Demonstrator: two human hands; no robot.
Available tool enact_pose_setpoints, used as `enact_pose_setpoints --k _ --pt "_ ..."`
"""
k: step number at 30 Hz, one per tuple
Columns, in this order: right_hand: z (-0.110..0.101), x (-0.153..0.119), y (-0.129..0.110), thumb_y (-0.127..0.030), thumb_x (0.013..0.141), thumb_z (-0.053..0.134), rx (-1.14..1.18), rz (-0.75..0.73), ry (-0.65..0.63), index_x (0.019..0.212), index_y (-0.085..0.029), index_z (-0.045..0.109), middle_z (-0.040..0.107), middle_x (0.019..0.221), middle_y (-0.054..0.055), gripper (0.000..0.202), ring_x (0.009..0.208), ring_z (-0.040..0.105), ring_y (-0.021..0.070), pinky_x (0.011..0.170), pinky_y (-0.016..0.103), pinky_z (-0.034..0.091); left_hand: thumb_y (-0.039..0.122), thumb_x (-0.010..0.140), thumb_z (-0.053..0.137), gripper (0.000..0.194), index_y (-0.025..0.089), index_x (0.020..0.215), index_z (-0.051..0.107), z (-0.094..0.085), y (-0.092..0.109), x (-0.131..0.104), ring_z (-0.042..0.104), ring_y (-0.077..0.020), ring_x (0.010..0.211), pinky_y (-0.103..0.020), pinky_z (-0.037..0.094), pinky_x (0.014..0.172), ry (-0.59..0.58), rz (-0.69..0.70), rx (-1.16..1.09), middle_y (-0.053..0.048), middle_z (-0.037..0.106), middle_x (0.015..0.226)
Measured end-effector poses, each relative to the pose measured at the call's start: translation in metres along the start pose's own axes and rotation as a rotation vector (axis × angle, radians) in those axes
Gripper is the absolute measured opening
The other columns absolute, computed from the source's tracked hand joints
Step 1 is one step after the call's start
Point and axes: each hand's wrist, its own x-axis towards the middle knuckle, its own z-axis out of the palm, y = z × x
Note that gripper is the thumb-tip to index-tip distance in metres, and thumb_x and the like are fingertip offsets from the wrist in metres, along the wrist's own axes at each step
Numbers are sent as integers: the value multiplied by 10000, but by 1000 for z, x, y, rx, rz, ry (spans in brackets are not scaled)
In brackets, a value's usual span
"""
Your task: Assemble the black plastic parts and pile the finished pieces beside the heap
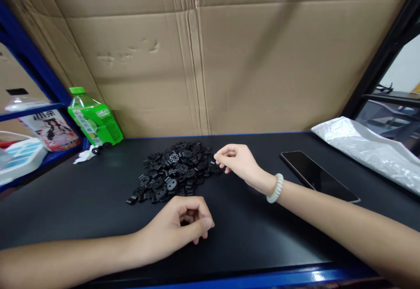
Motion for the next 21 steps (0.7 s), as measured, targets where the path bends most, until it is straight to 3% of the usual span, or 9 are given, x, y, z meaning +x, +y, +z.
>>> enact_pose_setpoints --k 4,7,13,16,18,19,21 --pt "11 19 6 -405 725 720 19 82 -59 733 -116 670 675 698 82 294 572 591 111 446 189 462 297 830 605 187 140 728 611 -1 0 -1 544 -110 543 -223 458 553 -32 18 30 -15 627 641" --pt "10 19 8 -421 776 654 22 117 -25 766 -112 663 636 645 61 310 513 531 88 399 171 406 281 830 597 185 133 722 619 -1 2 -4 539 -113 550 -219 433 553 -40 36 64 -24 635 639" --pt "-7 -9 14 -357 829 526 19 78 23 809 -127 641 571 644 25 258 521 482 94 406 187 348 255 832 584 182 128 712 635 -1 5 -5 545 -123 576 -217 422 569 -44 68 117 -37 654 634" --pt "-12 -27 3 -358 850 508 1 21 22 787 -154 635 566 643 19 248 515 470 104 422 220 346 249 836 577 182 130 713 638 -1 5 -6 559 -129 586 -221 435 580 -49 96 135 -40 658 635" --pt "-12 -43 -14 -358 870 522 -63 -106 15 752 -188 631 585 667 20 233 549 490 117 469 252 385 240 834 572 181 130 708 641 -1 5 -7 557 -129 575 -223 440 575 -52 129 149 -39 655 628" --pt "-12 -53 -24 -317 892 505 -215 -320 14 749 -209 628 600 682 21 217 579 517 126 525 271 429 230 827 573 173 130 705 644 -1 5 -8 552 -127 565 -222 439 567 -51 150 163 -35 649 623" --pt "-9 -75 -38 -246 889 491 -547 -781 -103 759 -262 637 620 673 13 196 629 563 154 600 305 483 197 796 585 139 129 698 655 -1 5 -9 533 -118 542 -210 425 534 -60 191 201 -21 626 606"
